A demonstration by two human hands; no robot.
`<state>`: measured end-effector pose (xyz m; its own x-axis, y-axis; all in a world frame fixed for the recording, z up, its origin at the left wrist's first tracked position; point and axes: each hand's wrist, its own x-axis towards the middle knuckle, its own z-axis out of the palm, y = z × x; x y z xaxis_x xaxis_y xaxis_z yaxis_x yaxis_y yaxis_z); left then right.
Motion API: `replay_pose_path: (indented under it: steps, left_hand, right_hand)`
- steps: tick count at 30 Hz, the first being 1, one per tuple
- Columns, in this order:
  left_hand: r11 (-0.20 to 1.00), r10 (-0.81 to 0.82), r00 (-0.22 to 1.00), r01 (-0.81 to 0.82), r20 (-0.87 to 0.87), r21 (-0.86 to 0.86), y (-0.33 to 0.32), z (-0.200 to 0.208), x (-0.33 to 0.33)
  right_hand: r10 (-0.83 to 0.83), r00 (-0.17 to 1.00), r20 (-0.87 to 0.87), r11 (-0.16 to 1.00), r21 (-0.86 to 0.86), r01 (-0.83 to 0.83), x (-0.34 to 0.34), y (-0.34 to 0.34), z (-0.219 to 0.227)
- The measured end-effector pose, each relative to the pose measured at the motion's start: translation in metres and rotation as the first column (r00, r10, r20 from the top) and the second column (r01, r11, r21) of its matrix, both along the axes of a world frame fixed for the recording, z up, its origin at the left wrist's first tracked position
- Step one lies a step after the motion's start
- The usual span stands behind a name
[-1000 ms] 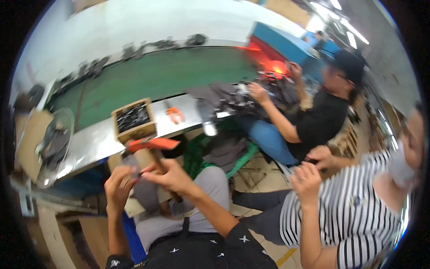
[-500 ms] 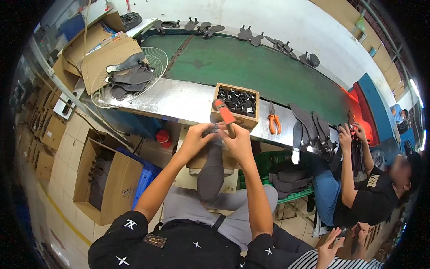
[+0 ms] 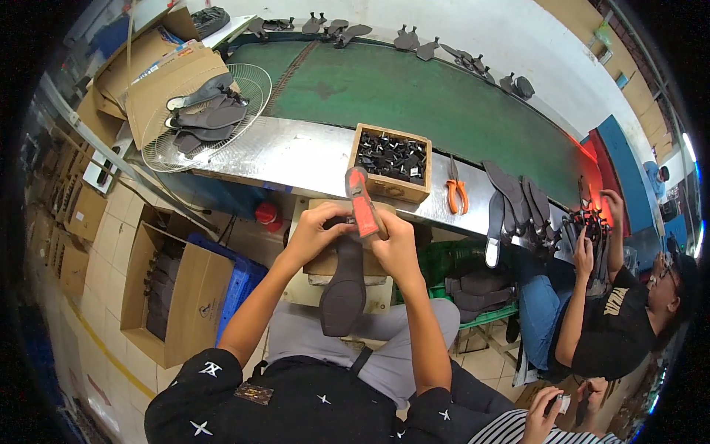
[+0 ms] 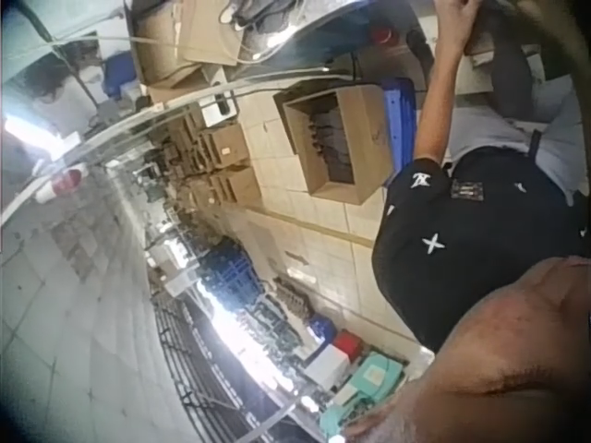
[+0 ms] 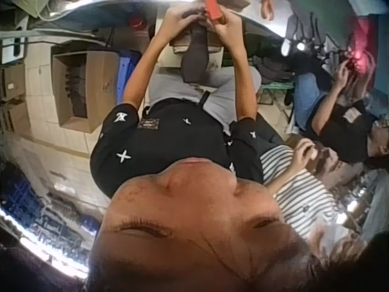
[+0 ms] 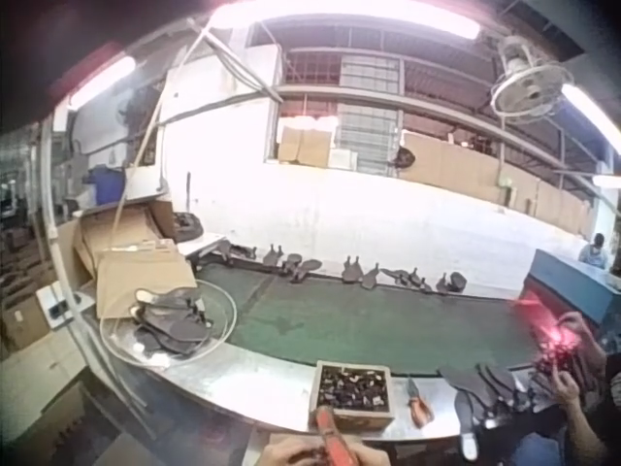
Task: Hammering tacks into shoe components and trimming materials with scissors at a factory workbench.
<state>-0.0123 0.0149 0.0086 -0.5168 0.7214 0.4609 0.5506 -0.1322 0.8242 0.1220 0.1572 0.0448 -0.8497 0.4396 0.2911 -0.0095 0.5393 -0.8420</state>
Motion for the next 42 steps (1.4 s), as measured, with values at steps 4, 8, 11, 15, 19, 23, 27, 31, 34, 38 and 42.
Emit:
replay_pose_path:
  steps: [4, 8, 11, 15, 19, 23, 27, 31, 34, 38, 42]
  left_hand:
    - [0.999, -0.008, 1.0, 0.009, 0.017, -0.033, 0.001, -0.004, 0.0]
    - [1.0, 0.005, 0.999, -0.005, 0.032, -0.015, -0.003, -0.004, 0.002]
    - [0.999, -0.01, 0.999, 0.012, 0.049, -0.034, -0.004, -0.003, 0.002]
    - [1.0, -0.007, 1.0, 0.007, 0.023, -0.029, -0.007, -0.004, 0.0]
    - [1.0, 0.008, 0.999, -0.007, 0.044, -0.018, -0.009, -0.003, -0.003]
    - [0.998, -0.04, 0.998, 0.042, -0.042, 0.045, 0.017, -0.014, -0.003]
    - [0.98, 0.06, 0.997, -0.051, 0.04, -0.193, 0.008, -0.006, 0.008]
    - [0.991, 0.132, 0.99, -0.132, -0.044, 0.014, -0.011, -0.043, -0.008]
    - [0.999, 0.034, 0.999, -0.034, -0.007, 0.021, 0.005, -0.06, -0.011]
    - [0.998, -0.054, 0.975, 0.046, 0.214, 0.042, 0.016, -0.056, -0.001]
    - [0.999, -0.032, 0.974, 0.025, 0.223, 0.033, 0.014, -0.042, 0.004]
  right_hand:
    - [-0.021, 1.0, -0.013, 0.996, -0.092, 0.02, -0.003, 0.003, -0.005]
    - [-0.001, 1.0, 0.015, 0.998, -0.068, 0.002, -0.003, 0.001, -0.002]
    - [0.02, 1.0, 0.022, 1.0, -0.014, -0.02, -0.001, -0.002, -0.001]
    - [0.053, 0.996, -0.075, 0.998, 0.041, -0.05, -0.005, -0.007, 0.007]
    - [0.082, 0.996, -0.018, 0.995, 0.066, -0.081, -0.01, -0.006, 0.007]
    - [0.038, 0.998, -0.057, 0.998, 0.049, -0.035, 0.002, 0.009, 0.003]
    - [0.067, 0.987, -0.149, 0.994, 0.094, -0.053, 0.011, 0.006, 0.009]
    - [0.152, 0.987, -0.053, 0.976, 0.164, -0.142, -0.009, -0.009, -0.016]
    - [0.115, 0.99, -0.082, 0.982, 0.163, -0.1, 0.001, -0.005, -0.019]
    - [0.045, 0.998, -0.043, 0.997, 0.072, -0.042, 0.006, 0.006, -0.021]
    - [0.052, 0.996, -0.073, 0.999, 0.014, -0.051, -0.002, 0.004, -0.023]
